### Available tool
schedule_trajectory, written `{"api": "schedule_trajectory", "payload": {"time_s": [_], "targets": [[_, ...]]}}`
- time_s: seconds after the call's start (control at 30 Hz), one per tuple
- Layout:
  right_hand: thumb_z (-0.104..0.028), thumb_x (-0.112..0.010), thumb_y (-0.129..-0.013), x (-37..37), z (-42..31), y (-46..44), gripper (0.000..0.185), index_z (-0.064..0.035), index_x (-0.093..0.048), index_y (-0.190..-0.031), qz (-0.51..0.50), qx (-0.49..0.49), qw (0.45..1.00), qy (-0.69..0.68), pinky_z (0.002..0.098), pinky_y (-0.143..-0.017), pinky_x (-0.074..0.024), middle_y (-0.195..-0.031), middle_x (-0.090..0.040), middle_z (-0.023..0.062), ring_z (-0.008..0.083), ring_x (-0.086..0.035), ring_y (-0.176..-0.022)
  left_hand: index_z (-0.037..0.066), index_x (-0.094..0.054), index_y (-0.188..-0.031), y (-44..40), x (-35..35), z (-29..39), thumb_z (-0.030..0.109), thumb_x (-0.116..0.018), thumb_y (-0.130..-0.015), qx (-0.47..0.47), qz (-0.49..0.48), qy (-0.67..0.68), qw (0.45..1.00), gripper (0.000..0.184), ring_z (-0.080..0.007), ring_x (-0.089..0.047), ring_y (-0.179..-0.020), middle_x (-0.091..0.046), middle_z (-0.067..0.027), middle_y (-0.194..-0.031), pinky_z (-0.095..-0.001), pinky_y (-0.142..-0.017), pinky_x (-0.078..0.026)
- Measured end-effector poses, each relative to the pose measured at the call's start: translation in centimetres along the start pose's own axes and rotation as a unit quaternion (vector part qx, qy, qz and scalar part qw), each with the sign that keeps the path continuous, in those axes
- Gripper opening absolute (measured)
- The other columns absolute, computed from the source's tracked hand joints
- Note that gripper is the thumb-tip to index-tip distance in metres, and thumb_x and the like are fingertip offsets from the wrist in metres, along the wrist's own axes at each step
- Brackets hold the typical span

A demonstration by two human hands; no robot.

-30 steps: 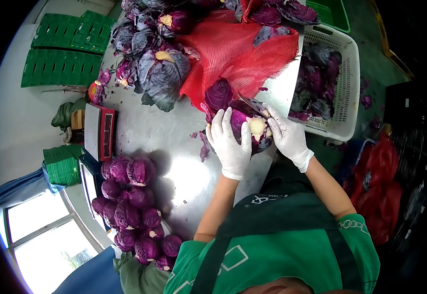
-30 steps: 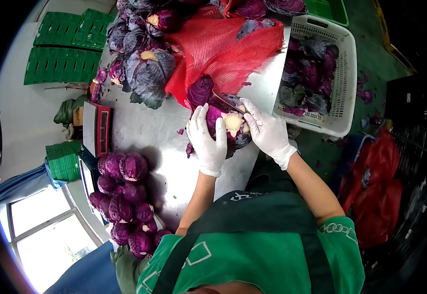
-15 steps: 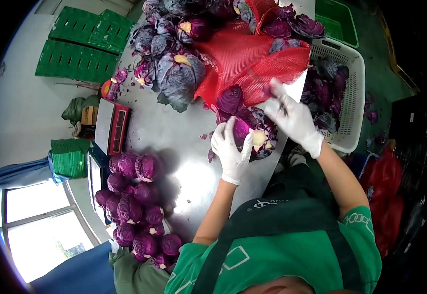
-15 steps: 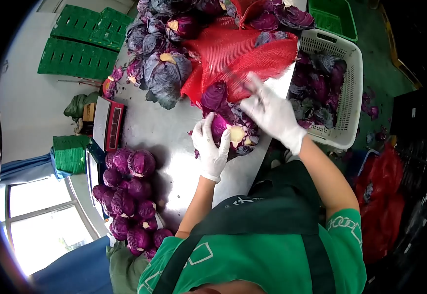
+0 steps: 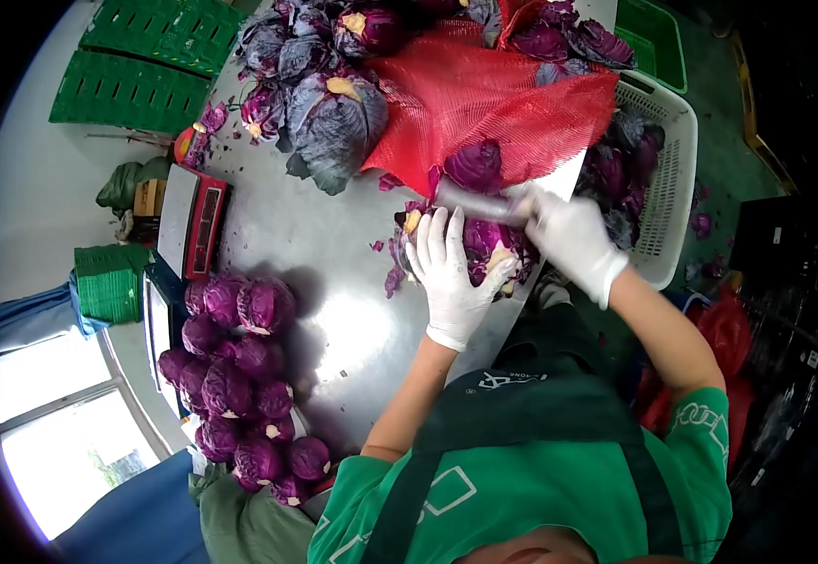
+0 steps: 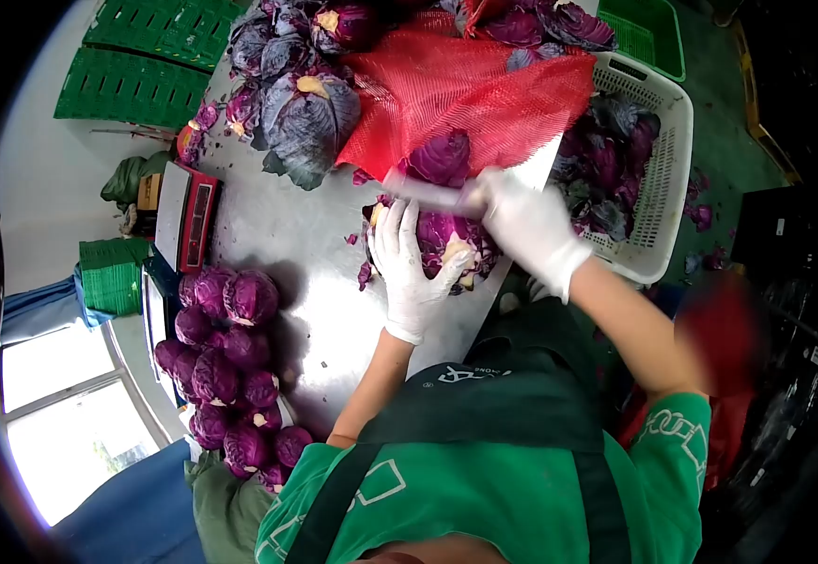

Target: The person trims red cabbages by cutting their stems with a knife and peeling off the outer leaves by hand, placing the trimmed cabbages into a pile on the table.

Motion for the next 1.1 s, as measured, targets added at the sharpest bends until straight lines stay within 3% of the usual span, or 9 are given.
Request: {"api": "schedule_trajectory", "payload": {"time_s": [0.03,0.07,0.17,0.2,0.3,0.4,0.63,0.93,1.1], "targets": [[-0.014,-0.063,-0.086,0.1,2.7,-1.4,0.027,-0.0089,-0.065,-0.113,-0.026,-0.11,0.992,0.048,0.0435,-0.062,-0.0547,-0.082,-0.069,0.017,0.0359,-0.067,-0.069,0.0,-0.04,-0.144,0.1,0.1,0.0,0.051,-0.078,-0.076,0.001,0.003,0.002,1.0,0.093,-0.0442,-0.033,-0.135,-0.042,-0.0221,-0.143,-0.0567,-0.114,-0.022],[-0.014,-0.063,-0.086,0.5,3.0,-1.3,0.027,-0.0089,-0.065,-0.113,-0.025,-0.106,0.993,0.05,0.0435,-0.062,-0.0547,-0.082,-0.069,0.017,0.0359,-0.067,-0.069,0.001,-0.042,-0.143,0.1,0.3,0.1,0.051,-0.079,-0.075,-0.015,0.002,-0.005,1.0,0.093,-0.0441,-0.034,-0.134,-0.042,-0.0218,-0.142,-0.0558,-0.114,-0.023],[-0.031,-0.062,-0.092,1.2,3.2,-2.2,0.058,-0.0082,-0.045,-0.142,0.005,-0.187,0.982,-0.004,0.0471,-0.067,-0.0543,-0.082,-0.068,0.0221,0.0381,-0.068,-0.073,0.002,-0.043,-0.142,0.0,0.9,-0.3,0.048,-0.082,-0.071,0.012,0.025,0.011,1.0,0.094,-0.0429,-0.035,-0.133,-0.042,-0.021,-0.14,-0.0539,-0.113,-0.025],[-0.041,-0.063,-0.092,1.1,1.9,-1.4,0.074,-0.0099,-0.032,-0.152,0.031,-0.128,0.991,-0.029,0.0458,-0.066,-0.0544,-0.082,-0.068,0.0214,0.0383,-0.067,-0.072,0.002,-0.043,-0.142,0.5,0.9,-0.5,0.045,-0.085,-0.068,0.054,0.032,0.041,0.997,0.096,-0.0418,-0.036,-0.132,-0.042,-0.0205,-0.14,-0.0529,-0.112,-0.027],[-0.033,-0.059,-0.097,-1.0,-1.3,1.8,0.053,-0.0179,-0.046,-0.146,0.102,0.04,0.991,-0.077,0.0439,-0.065,-0.0545,-0.089,-0.068,0.0157,0.0364,-0.067,-0.073,0.001,-0.039,-0.143,1.3,0.1,-1.8,0.042,-0.09,-0.061,0.089,0.047,0.094,0.99,0.105,-0.0422,-0.033,-0.136,-0.037,-0.0225,-0.144,-0.0516,-0.113,-0.028],[-0.024,-0.055,-0.099,-1.3,-2.3,2.4,0.046,-0.0195,-0.049,-0.145,0.07,-0.021,0.994,-0.087,0.0408,-0.06,-0.053,-0.082,-0.062,0.0119,0.0329,-0.064,-0.067,0.002,-0.03,-0.148,0.8,0.3,-1.0,0.048,-0.09,-0.056,0.02,0.022,0.131,0.991,0.119,-0.0479,-0.02,-0.145,-0.024,-0.0284,-0.156,-0.0564,-0.116,-0.021],[-0.026,-0.054,-0.099,0.6,-4.0,3.8,0.052,-0.0135,-0.043,-0.149,0.038,0.008,0.999,-0.002,0.039,-0.055,-0.0503,-0.075,-0.061,0.0102,0.0297,-0.062,-0.061,-0.007,-0.023,-0.145,-1.8,0.3,-1.1,0.035,-0.092,-0.054,0.018,-0.004,0.136,0.991,0.122,-0.0457,-0.028,-0.139,-0.029,-0.0296,-0.145,-0.0523,-0.115,-0.028],[-0.028,-0.051,-0.099,-1.4,-1.0,2.5,0.064,-0.0073,-0.028,-0.154,-0.06,0.081,0.994,0.031,0.04,-0.052,-0.0493,-0.069,-0.06,0.0087,0.0282,-0.06,-0.056,-0.009,-0.025,-0.146,-3.0,0.1,-2.5,0.042,-0.091,-0.055,-0.001,-0.055,0.155,0.986,0.124,-0.0457,-0.031,-0.138,-0.033,-0.0295,-0.145,-0.0522,-0.115,-0.027],[-0.03,-0.054,-0.097,-0.9,-0.7,0.6,0.062,-0.008,-0.034,-0.152,-0.089,0.066,0.991,0.071,0.0419,-0.052,-0.0497,-0.067,-0.06,0.0097,0.0292,-0.06,-0.055,-0.014,-0.024,-0.144,-4.4,0.1,-2.6,0.046,-0.089,-0.055,-0.001,-0.103,0.137,0.985,0.125,-0.0453,-0.031,-0.138,-0.033,-0.0304,-0.145,-0.0499,-0.115,-0.027]]}}
Point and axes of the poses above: each hand's wrist, its own y-axis away from the middle knuckle, its own x-axis out of the back of the hand, z = x × y, the point moved 3 cm from there along -y, towards the middle knuckle
